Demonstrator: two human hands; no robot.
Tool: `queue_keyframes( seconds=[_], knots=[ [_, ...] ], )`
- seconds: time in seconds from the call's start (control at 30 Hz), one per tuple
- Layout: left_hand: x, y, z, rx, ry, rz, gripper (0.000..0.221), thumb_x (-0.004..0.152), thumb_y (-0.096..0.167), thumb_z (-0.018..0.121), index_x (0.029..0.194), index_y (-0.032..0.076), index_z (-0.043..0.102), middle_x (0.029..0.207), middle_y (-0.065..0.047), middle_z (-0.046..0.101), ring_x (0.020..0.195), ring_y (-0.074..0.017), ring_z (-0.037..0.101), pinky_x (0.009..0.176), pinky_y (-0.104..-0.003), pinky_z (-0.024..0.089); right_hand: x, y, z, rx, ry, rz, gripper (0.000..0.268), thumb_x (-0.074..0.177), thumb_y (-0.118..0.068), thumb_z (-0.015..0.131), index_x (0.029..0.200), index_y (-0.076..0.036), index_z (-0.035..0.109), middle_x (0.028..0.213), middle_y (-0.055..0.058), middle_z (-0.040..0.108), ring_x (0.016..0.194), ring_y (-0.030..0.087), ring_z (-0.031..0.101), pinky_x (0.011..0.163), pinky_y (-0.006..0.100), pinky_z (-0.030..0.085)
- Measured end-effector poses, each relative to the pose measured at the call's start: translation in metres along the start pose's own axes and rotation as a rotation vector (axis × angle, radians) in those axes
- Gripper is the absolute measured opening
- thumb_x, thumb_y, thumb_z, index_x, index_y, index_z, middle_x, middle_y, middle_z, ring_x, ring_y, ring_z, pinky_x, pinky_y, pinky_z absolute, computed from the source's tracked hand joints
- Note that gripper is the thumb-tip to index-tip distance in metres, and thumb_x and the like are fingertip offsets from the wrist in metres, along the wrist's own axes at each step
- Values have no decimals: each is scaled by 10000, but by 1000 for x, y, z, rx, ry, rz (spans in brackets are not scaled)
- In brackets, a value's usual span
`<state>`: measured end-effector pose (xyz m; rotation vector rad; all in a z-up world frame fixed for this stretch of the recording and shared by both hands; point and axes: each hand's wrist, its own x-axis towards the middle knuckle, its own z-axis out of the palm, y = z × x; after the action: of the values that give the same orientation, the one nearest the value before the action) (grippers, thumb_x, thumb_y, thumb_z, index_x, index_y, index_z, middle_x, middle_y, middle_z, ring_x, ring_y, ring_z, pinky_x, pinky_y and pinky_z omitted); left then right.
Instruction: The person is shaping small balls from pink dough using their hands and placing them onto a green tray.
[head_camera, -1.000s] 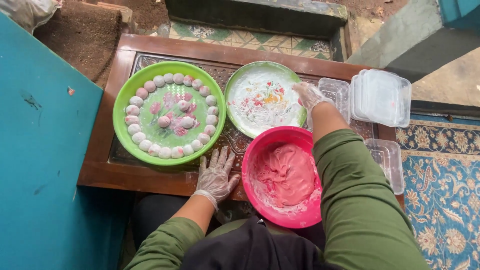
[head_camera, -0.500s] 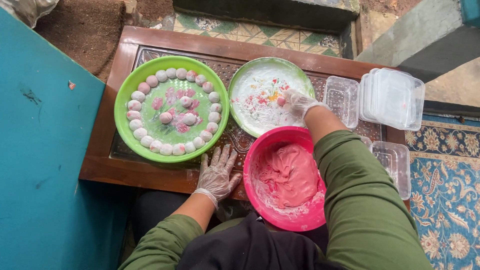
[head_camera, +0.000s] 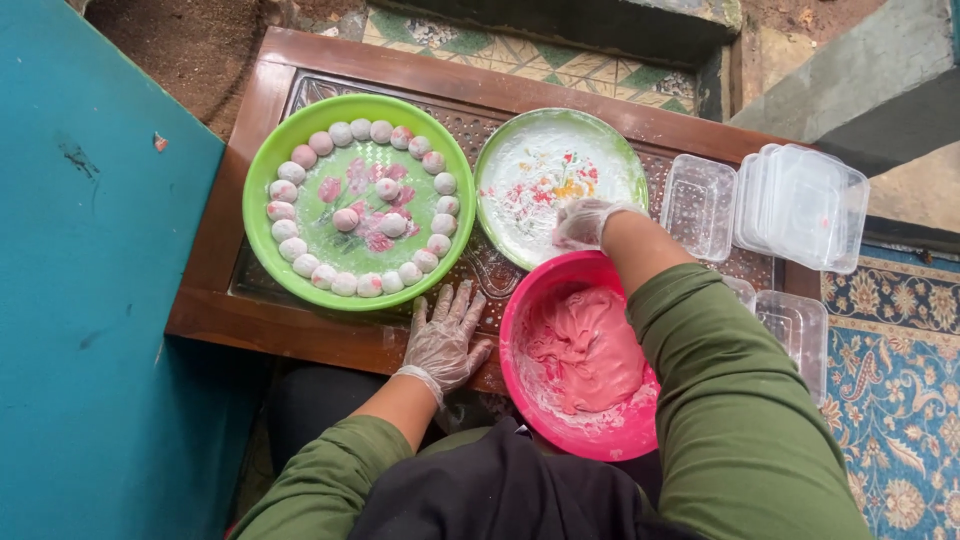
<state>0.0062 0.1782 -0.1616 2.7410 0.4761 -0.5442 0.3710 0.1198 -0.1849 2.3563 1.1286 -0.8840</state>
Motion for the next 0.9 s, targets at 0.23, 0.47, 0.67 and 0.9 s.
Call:
queue_keyframes(
  seconds=[0.23, 0.47, 0.67, 0.9],
  knots=[
    [0, -1, 2, 2, -1, 9, 804, 970, 649, 379, 1630, 242, 167, 1720, -90, 105, 1564, -331, 114, 1202, -676, 140, -31, -33, -38, 549, 8, -17, 454, 792, -543, 710, 1185, -320, 741, 1245, -52, 706, 1228, 216, 634, 1086, 294, 412],
    [-2, 0, -3, -21, -11, 17, 804, 972, 638, 384, 1632, 233, 167, 1719, -94, 110, 1564, -334, 114, 1199, -682, 137, 56, -13, 20, 367, 387, -130, 255, 812, -629, 651, 1009, -508, 758, 1002, -279, 733, 1010, 33, 719, 903, 229, 534],
    [-1, 0, -3, -7, -27, 13, 798, 976, 634, 375, 1629, 228, 163, 1717, -97, 101, 1559, -336, 125, 1197, -685, 146, -63, -104, -55, 572, -63, -253, 539, 897, -277, 677, 1341, 25, 625, 1364, 237, 636, 1311, 385, 571, 1238, 478, 266],
    [-1, -2, 0, -24, 0, 18, 794, 974, 629, 389, 1624, 229, 171, 1716, -95, 107, 1562, -328, 116, 1196, -673, 146, 60, -3, -34, 655, 341, -8, 450, 870, -680, 636, 1303, -556, 617, 1197, -174, 703, 1199, 142, 650, 1051, 351, 489]
  ],
)
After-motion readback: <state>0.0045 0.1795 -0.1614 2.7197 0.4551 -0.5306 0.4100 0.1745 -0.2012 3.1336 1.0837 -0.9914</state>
